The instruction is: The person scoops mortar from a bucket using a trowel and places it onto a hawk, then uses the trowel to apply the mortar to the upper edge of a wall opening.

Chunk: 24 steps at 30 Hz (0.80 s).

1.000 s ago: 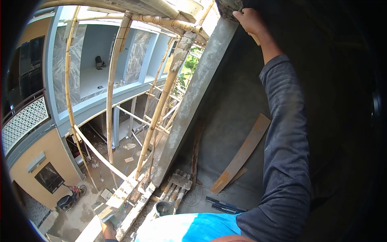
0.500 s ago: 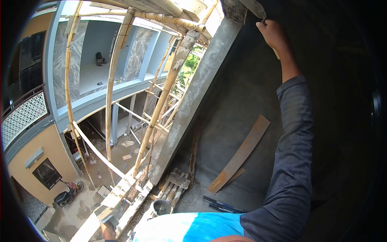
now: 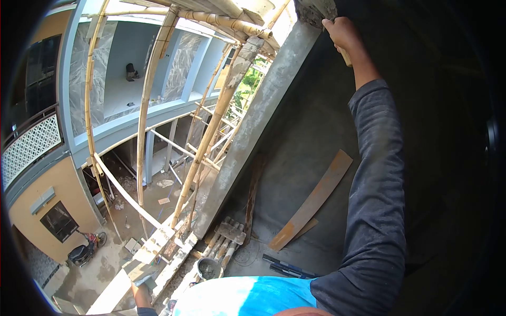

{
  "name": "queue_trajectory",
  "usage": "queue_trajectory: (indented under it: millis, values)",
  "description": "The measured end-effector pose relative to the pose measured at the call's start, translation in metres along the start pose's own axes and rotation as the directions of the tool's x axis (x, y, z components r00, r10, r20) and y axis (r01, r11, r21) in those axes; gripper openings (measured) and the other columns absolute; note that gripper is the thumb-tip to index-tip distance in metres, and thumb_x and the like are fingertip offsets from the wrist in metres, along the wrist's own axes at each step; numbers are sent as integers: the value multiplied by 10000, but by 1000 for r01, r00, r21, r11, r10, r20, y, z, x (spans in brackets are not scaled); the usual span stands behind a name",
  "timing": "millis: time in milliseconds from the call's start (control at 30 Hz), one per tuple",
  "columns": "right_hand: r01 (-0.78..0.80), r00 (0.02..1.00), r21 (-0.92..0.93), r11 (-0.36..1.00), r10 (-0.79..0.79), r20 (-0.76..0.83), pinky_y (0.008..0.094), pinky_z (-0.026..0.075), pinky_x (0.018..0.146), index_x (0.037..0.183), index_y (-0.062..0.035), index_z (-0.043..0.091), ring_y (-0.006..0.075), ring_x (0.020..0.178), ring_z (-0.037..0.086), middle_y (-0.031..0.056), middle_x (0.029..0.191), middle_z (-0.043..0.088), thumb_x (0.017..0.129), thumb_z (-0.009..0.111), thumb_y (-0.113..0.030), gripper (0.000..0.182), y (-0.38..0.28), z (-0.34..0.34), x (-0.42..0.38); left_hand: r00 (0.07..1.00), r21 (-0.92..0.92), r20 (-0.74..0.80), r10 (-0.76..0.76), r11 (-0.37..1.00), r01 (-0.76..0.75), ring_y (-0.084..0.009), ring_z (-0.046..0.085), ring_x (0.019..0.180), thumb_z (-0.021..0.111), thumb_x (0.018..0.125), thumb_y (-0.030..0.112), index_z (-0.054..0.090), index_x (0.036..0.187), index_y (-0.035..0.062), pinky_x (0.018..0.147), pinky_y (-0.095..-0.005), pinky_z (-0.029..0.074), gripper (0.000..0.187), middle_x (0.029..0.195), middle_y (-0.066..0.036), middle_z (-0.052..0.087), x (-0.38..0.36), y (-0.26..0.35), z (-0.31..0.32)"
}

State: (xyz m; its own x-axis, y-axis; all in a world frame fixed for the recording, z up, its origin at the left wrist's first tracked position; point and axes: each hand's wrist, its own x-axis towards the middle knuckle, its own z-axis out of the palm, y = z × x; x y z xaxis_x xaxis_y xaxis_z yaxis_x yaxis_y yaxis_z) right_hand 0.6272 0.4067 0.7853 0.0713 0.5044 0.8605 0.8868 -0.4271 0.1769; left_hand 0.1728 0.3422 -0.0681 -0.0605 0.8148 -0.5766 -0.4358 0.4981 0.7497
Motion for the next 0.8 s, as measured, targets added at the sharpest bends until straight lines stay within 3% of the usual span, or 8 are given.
queue_trajectory:
  millis: [133, 200, 433, 500, 533, 600, 700, 800]
  values:
    - [-48, 998, 9, 999, 48, 33, 374, 444, 414, 752, 49, 532, 217, 423, 540, 115, 546, 528, 930, 561, -376, 461, -5, 0, -2, 999, 104, 30, -41, 994, 37, -123, 390, 336, 394, 979, 373, 507, 904, 151, 302, -247, 254, 260, 546, -23, 466, -5, 5, -15]
    - [20, 1000, -46, 999, -21, -23, 448, 519, 791, 889, 72, 669, 395, 821, 671, 256, 827, 675, 891, 541, -448, 536, 5, 6, 3, 997, 81, -9, -78, 994, 78, -121, 385, 337, 395, 978, 393, 501, 891, 148, 301, -248, 251, 281, 540, -19, 450, -6, 10, -18]
    - [-82, 995, 2, 997, 82, 62, 449, 512, 806, 879, 67, 671, 398, 865, 663, 273, 873, 669, 882, 549, -449, 530, 2, -2, 0, 1000, 66, -6, -23, 998, 23, -119, 368, 335, 383, 973, 365, 490, 865, 150, 300, -252, 243, 264, 539, -18, 448, -1, 15, -16]
    - [-107, 990, 39, 993, 103, 95, 398, 492, 497, 781, 35, 575, 274, 527, 618, 167, 638, 609, 902, 578, -405, 456, 0, -4, 0, 996, 63, -26, -81, 995, 82, -118, 378, 338, 394, 972, 351, 495, 864, 146, 302, -245, 244, 253, 542, -18, 452, 4, 14, -11]
    - [-107, 990, 38, 994, 103, 95, 398, 492, 497, 781, 35, 575, 274, 527, 618, 167, 638, 609, 902, 578, -405, 456, 0, -6, -3, 996, 63, -24, -81, 995, 83, -118, 378, 338, 394, 972, 351, 495, 864, 146, 302, -245, 244, 253, 542, -18, 452, 4, 15, -9]
    - [210, 957, -288, 934, -257, -135, 448, 522, 694, 915, 3, 640, 374, 778, 661, 216, 835, 674, 869, 590, -436, 444, 2, -9, -12, 997, 85, -20, -68, 994, 69, -119, 385, 339, 396, 971, 346, 498, 864, 144, 301, -244, 246, 251, 542, -19, 455, 1, 18, -6]
    - [135, 973, -283, 949, -182, -145, 476, 485, 834, 1012, -61, 666, 419, 977, 606, 206, 1005, 667, 845, 594, -462, 440, 1, -9, -16, 999, 115, -10, -53, 992, 54, -121, 394, 341, 399, 971, 339, 501, 864, 141, 301, -242, 250, 247, 542, -20, 458, -3, 17, 0]
    - [83, 984, -299, 951, -125, -126, 481, 489, 823, 1005, -46, 664, 411, 962, 617, 211, 1003, 667, 856, 582, -461, 448, -8, -13, -16, 996, 148, 60, -60, 988, 51, -130, 401, 337, 403, 967, 335, 504, 870, 144, 293, -268, 271, 236, 531, -24, 461, 11, 6, -13]
